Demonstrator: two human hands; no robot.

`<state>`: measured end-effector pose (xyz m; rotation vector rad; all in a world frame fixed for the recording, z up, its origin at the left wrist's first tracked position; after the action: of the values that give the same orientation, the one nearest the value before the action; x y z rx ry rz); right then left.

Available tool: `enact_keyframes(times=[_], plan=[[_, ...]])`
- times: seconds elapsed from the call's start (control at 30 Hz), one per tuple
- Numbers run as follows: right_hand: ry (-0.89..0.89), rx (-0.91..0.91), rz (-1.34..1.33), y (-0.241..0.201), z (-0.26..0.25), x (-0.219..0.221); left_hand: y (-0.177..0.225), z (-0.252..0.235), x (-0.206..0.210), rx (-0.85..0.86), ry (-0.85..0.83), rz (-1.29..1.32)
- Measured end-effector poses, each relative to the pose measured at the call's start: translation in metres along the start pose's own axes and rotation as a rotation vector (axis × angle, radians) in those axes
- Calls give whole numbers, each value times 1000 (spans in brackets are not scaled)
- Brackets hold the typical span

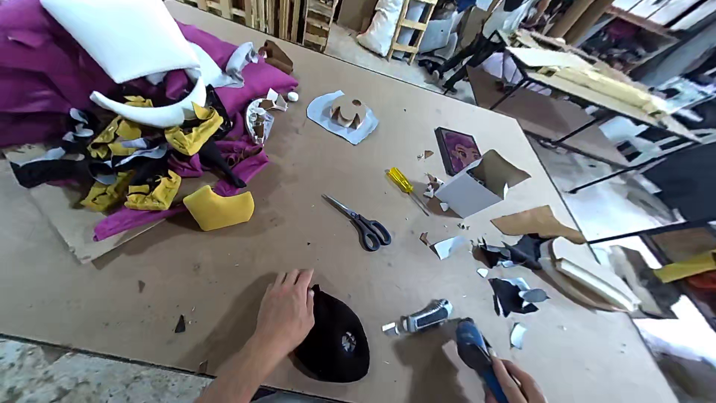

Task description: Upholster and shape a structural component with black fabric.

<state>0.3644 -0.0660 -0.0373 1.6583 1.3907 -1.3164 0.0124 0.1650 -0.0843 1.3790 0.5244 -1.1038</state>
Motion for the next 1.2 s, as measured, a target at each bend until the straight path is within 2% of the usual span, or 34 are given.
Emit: enact_keyframes(times=[0.07,0.13,0.23,0.3,0.37,0.43,0.5,0.6,0.73,0.87,0.97,1.07,1.2], plan=[[6,5,-13,20,-6,16,7,-7,1,-17,-74,-13],[-25,24,-15,11,-21,19,9,-3,5,-47,-68,18],[-70,-47,-318,-69,-50,10,2,12,8,-100,157,287],[-177,-72,-623,-129,-66,24,8,26,3,-51,331,554],[-250,-96,-861,-170,-74,48,28,49,-9,1,388,782],[-347,-128,-1061,-192,-81,56,48,68,-24,11,428,903],[-408,-127,-1194,-201,-84,44,58,83,-34,-76,481,1022],[-411,-181,-1164,-203,-86,8,65,101,-44,-241,531,1242],[-201,-279,-1123,-211,-91,-23,80,112,-60,-315,396,1466],[-103,-365,-1092,-214,-92,-30,83,111,-68,-266,280,1515],[-54,-355,-1073,-215,-83,-35,88,114,-73,-181,254,1545],[91,-339,-1073,-211,-77,-43,87,114,-75,-98,237,1587],[239,-333,-1035,-201,-73,-47,87,110,-78,122,42,1429]])
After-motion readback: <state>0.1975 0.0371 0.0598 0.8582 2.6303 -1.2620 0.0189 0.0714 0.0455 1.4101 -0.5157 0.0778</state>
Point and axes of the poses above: each hand's wrist, its own z-axis away from the middle knuckle, its own x-axis out of the palm, y = z × x, the point moved 6 cm from there along -z, towards the middle knuckle, and after that the axes turned 13 degrees about y, right-handed, at the moved point
